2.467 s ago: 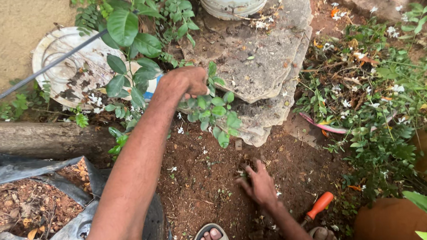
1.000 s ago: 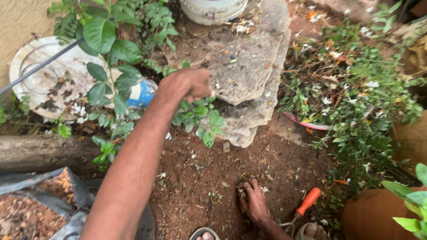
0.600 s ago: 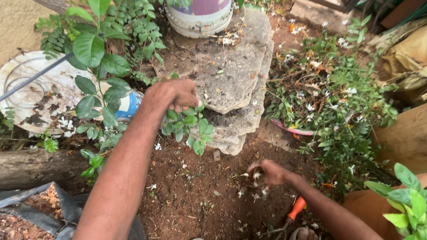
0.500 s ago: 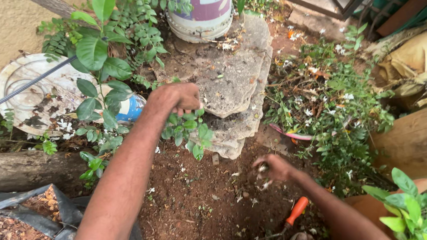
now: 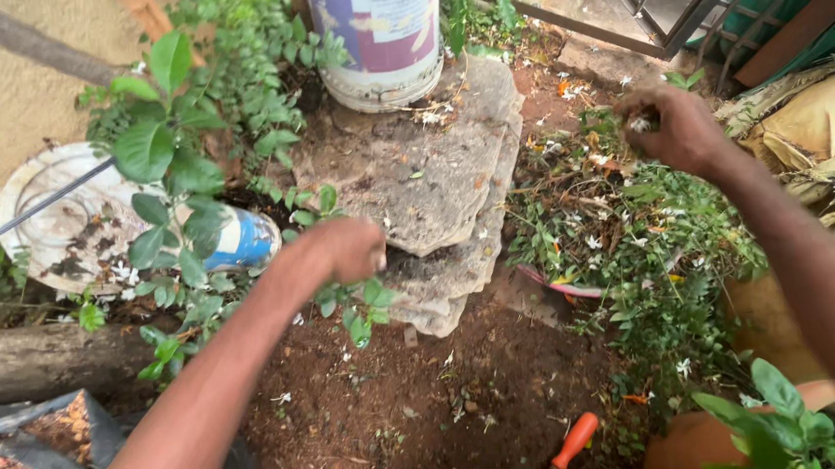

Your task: The person prunes a small plant using garden shears, then clears away the cuttings and loose debris from the soil by hand.

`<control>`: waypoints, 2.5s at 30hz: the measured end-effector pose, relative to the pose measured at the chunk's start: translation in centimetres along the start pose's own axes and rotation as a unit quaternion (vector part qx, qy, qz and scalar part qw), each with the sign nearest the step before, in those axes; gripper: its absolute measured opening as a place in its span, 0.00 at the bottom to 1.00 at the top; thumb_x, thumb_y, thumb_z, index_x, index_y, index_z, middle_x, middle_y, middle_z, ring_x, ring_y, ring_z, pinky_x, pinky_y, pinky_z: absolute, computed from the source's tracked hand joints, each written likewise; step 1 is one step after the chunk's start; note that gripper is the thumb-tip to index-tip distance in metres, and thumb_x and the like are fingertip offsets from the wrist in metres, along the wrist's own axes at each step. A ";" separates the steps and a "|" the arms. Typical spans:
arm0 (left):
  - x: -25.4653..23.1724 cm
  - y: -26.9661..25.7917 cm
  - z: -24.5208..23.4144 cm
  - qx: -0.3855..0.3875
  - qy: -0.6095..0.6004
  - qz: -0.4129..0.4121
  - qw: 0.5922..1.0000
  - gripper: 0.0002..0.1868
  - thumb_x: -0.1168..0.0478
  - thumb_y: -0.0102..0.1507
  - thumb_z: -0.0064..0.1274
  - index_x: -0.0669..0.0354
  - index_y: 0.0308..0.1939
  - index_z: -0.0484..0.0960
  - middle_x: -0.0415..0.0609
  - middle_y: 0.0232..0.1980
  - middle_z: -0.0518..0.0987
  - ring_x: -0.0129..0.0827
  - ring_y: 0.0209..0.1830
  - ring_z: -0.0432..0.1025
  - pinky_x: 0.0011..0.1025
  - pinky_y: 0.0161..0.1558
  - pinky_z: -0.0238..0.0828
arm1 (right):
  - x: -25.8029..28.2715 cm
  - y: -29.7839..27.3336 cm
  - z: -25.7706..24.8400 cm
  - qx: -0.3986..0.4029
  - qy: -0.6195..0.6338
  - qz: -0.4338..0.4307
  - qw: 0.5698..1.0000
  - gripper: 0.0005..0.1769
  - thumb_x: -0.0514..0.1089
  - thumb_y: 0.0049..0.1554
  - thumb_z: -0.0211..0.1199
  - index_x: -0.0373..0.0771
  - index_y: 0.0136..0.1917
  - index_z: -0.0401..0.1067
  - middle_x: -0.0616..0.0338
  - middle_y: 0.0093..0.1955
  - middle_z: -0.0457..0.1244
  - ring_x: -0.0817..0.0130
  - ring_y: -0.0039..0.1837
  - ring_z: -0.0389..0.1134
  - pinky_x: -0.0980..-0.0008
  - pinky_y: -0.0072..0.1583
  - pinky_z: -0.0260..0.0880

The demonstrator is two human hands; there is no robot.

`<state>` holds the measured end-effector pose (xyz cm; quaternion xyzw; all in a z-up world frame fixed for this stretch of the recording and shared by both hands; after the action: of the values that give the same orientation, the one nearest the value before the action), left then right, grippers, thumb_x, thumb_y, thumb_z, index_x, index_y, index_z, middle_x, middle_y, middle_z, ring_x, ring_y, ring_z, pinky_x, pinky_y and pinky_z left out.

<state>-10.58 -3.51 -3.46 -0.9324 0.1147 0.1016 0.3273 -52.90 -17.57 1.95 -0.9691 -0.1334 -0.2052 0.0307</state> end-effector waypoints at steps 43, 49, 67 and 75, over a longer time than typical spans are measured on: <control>-24.4 22.2 -15.8 -0.091 0.211 0.085 0.969 0.22 0.65 0.59 0.52 0.60 0.58 0.77 0.64 0.53 0.83 0.53 0.52 0.80 0.46 0.55 0.77 | 0.4 11.8 20.9 -0.113 -0.124 -0.007 0.986 0.20 0.40 0.54 0.63 0.45 0.60 0.74 0.48 0.64 0.66 0.48 0.70 0.62 0.42 0.69 0.57; -28.2 24.9 -13.7 -0.039 0.234 0.166 0.957 0.36 0.63 0.60 0.54 0.59 0.74 0.64 0.64 0.60 0.81 0.52 0.60 0.77 0.46 0.61 0.74 | -3.2 10.0 16.3 -0.089 -0.160 -0.027 0.983 0.15 0.48 0.60 0.57 0.48 0.60 0.73 0.53 0.63 0.67 0.55 0.70 0.60 0.37 0.72 0.53; -37.1 31.4 -4.5 -0.049 0.192 0.366 0.909 0.73 0.27 0.49 0.66 0.49 0.80 0.31 0.60 0.84 0.37 0.55 0.83 0.35 0.60 0.76 0.32 | -11.4 -10.0 5.3 0.160 -0.113 0.302 0.933 0.08 0.38 0.61 0.58 0.36 0.47 0.78 0.48 0.47 0.70 0.54 0.52 0.74 0.50 0.54 0.74; -39.9 32.5 1.6 -0.049 0.400 0.365 0.839 0.72 0.31 0.53 0.65 0.54 0.84 0.33 0.61 0.83 0.47 0.56 0.83 0.43 0.61 0.78 0.34 | -25.5 -23.2 14.2 -0.363 0.103 0.510 0.773 0.21 0.45 0.58 0.61 0.41 0.64 0.77 0.43 0.62 0.70 0.47 0.63 0.72 0.53 0.65 0.71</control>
<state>-57.87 -21.31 -13.26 -0.7974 0.5623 -0.1630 0.1463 -76.12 0.07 -21.22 -0.8070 0.4691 -0.2909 -0.2098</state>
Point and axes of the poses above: each hand's wrist, its own y-axis towards the middle knuckle, its own z-axis out of the palm, x = y × z, the point moved 5 cm from there along y, towards the middle knuckle
